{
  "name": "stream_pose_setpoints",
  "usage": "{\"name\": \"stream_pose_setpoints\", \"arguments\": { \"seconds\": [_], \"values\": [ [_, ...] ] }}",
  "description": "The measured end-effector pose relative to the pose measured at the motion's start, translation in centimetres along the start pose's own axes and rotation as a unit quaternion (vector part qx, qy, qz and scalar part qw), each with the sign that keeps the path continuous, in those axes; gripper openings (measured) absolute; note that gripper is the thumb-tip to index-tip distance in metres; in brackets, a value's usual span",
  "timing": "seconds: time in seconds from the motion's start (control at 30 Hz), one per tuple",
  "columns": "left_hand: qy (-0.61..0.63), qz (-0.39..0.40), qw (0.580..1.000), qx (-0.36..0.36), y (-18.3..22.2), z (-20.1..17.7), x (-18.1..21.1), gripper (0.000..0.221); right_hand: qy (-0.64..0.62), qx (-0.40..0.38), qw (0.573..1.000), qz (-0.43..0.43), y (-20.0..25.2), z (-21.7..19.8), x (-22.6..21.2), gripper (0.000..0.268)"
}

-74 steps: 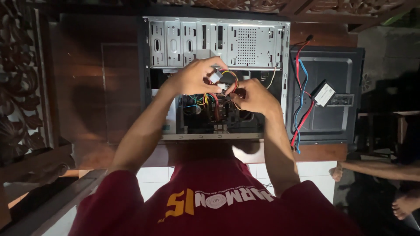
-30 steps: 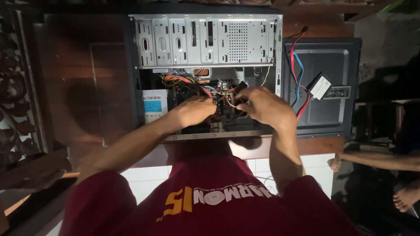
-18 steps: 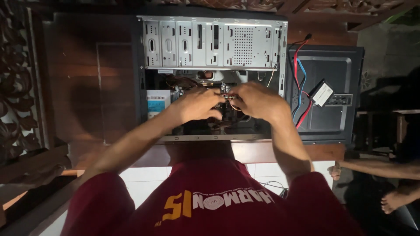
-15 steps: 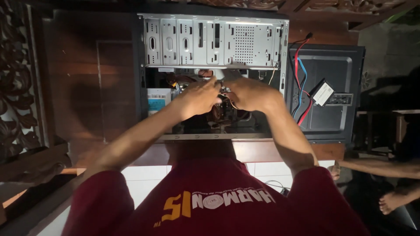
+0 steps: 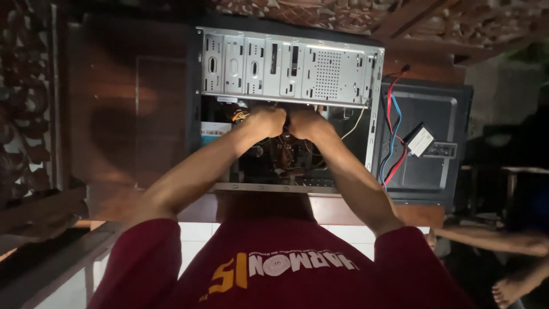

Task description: Installing a motherboard into a computer case and connecting power and data cables.

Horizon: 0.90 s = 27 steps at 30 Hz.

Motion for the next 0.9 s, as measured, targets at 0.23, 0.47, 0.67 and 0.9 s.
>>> {"name": "stream_pose_setpoints", "arguments": {
  "seconds": [0.23,0.47,0.67,0.9],
  "values": [
    [0.004,-0.034,0.999,-0.004,-2.2,-0.3,-1.1,0.048,0.035,-0.003,0.999,0.032,-2.8,2.9,3.7,0.054],
    [0.011,-0.053,0.998,-0.015,-3.4,1.1,-1.1,0.047,0.04,0.002,0.999,0.034,-4.2,4.0,4.6,0.055],
    [0.012,-0.075,0.997,-0.017,-3.9,1.7,-1.6,0.046,0.045,0.022,0.999,0.019,-4.0,4.5,4.1,0.054],
    [0.015,-0.105,0.994,-0.016,-4.1,2.1,-1.9,0.045,0.057,0.041,0.998,-0.003,-3.4,4.8,3.6,0.054]
  ]
}}
Point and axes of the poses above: each hand's wrist, its own y-axis away from the middle knuckle, its own z-axis out of the palm, x = y × z, the point moved 2 cm from there along -y, towards the middle knuckle, and after that the axes turned 5 degrees about -y, right-handed, at the moved point
